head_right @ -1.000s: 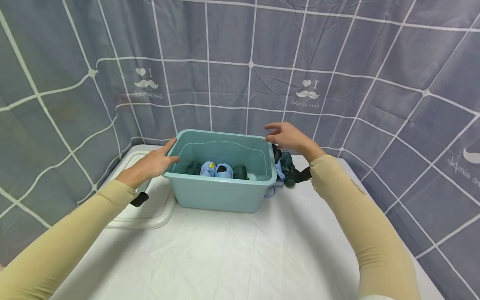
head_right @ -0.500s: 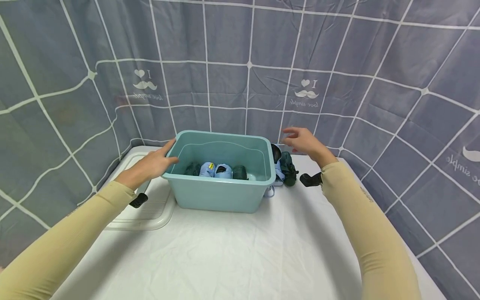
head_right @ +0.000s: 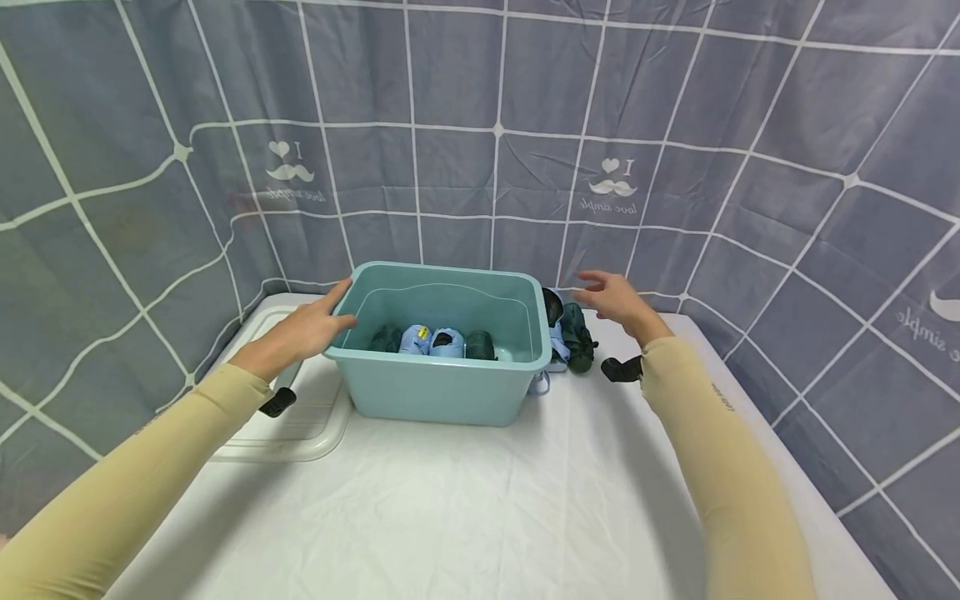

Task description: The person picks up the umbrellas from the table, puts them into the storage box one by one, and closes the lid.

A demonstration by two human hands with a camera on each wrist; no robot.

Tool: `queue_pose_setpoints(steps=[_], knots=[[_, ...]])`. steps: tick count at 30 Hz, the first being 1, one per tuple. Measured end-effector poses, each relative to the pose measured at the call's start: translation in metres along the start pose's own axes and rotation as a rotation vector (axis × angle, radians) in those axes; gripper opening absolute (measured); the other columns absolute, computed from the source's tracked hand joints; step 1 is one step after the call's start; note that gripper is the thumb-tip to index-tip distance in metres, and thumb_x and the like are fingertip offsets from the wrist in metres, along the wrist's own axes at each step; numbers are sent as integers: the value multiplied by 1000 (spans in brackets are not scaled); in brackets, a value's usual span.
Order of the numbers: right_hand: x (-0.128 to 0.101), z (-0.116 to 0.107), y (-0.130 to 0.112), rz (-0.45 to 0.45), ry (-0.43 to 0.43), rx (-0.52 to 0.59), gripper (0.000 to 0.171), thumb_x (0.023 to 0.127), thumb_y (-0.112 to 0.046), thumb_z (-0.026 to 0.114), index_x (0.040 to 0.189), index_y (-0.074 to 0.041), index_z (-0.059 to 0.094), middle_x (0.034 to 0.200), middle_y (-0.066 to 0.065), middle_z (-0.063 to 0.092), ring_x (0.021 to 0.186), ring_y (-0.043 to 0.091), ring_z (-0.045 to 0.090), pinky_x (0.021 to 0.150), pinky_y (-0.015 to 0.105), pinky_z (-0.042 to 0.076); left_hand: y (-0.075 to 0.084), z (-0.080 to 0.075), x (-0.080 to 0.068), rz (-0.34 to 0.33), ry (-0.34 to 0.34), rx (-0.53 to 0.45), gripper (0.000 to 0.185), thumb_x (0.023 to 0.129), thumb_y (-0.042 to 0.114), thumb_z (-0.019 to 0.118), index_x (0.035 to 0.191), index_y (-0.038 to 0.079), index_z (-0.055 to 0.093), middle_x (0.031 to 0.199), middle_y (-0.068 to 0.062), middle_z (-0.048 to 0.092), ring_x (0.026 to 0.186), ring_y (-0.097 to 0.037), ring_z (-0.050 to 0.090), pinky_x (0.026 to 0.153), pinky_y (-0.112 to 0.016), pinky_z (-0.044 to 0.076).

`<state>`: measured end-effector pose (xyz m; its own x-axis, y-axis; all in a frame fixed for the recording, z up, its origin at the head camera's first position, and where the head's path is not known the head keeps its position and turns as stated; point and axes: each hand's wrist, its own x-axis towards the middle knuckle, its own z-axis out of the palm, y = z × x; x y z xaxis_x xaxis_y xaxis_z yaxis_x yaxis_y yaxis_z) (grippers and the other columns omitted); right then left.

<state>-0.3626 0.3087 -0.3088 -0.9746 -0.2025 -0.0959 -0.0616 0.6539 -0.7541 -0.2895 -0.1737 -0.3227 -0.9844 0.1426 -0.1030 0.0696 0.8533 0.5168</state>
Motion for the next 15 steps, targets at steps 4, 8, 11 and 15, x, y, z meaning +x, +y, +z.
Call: queue_pose_setpoints(steps=[4,8,11,15], knots=[[5,3,14,34,-1,16,72,103,-28,57,162,-9,20,160,27,30,142,45,38,111,61,38,0,-1,-1,-5,-4,-1,79,101,46,38,162,32,-9,163,-25,26,141,-48,39,106,-69,36],[10,8,26,62,7,50,74,103,-29,57,163,-10,17,161,27,30,143,45,36,112,62,37,1,-1,-1,0,-8,-7,78,101,45,37,162,32,-9,163,-24,26,142,-48,38,106,-69,35],[12,10,31,80,19,71,74,103,-28,58,163,-10,18,160,26,31,143,45,35,112,62,36,1,-1,-1,4,-10,-12,77,102,46,37,162,32,-9,164,-24,25,143,-48,37,107,-69,35],[16,14,37,103,36,88,75,102,-27,59,163,-11,18,161,26,30,145,45,34,113,63,34,0,-1,-1,0,-10,-19,77,102,46,37,162,33,-10,165,-22,22,144,-48,35,108,-70,33]])
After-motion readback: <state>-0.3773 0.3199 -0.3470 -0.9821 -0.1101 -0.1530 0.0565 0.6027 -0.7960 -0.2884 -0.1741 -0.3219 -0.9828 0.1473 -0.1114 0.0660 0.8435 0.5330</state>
